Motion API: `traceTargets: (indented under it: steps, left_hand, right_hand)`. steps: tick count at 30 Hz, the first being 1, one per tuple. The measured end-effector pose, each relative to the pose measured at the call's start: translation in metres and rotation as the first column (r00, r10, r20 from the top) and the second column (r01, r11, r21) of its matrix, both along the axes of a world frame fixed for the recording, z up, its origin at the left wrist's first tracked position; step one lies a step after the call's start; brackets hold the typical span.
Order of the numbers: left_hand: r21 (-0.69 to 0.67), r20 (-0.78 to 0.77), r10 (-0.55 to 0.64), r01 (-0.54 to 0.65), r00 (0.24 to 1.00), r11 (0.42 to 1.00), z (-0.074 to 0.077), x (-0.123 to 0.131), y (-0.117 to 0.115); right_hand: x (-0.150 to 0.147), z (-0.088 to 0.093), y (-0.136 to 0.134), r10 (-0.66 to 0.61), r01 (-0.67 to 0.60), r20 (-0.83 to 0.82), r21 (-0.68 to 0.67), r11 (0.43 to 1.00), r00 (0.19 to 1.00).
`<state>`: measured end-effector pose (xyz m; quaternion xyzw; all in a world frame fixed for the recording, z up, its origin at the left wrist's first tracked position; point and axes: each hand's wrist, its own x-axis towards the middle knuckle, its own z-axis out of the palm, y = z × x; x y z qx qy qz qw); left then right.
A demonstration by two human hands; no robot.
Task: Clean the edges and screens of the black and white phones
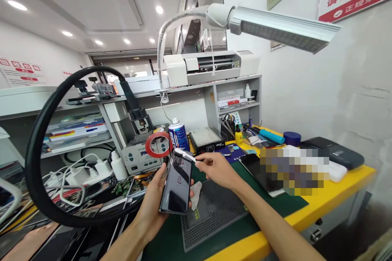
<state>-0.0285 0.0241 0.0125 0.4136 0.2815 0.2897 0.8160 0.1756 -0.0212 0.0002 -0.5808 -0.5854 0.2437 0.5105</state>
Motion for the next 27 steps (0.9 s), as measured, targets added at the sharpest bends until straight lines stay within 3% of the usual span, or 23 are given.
traceTargets:
  steps: [12,16,20,27]
  left_hand:
    - [-0.071,0.098,0.002,0.005,0.995,0.997,-0.001,-0.003,0.015]
    - [-0.102,0.107,0.076,-0.066,0.991,0.993,0.001,-0.002,0.019]
    - [-0.104,0.118,0.13,-0.118,0.985,0.988,0.002,-0.003,0.02]
    - [-0.051,0.166,0.124,-0.118,0.978,0.992,0.002,-0.007,0.022]
  right_hand:
    - [-0.009,0.006,-0.009,0.193,-0.19,0.091,-0.038,0.981,0.977]
    - [-0.01,0.006,-0.011,0.241,-0.236,0.093,-0.062,0.97,0.966]
    - [-0.013,0.01,-0.013,0.293,-0.282,0.1,-0.11,0.953,0.951]
    - [-0.014,0.009,-0.012,0.333,-0.316,0.054,-0.203,0.927,0.941]
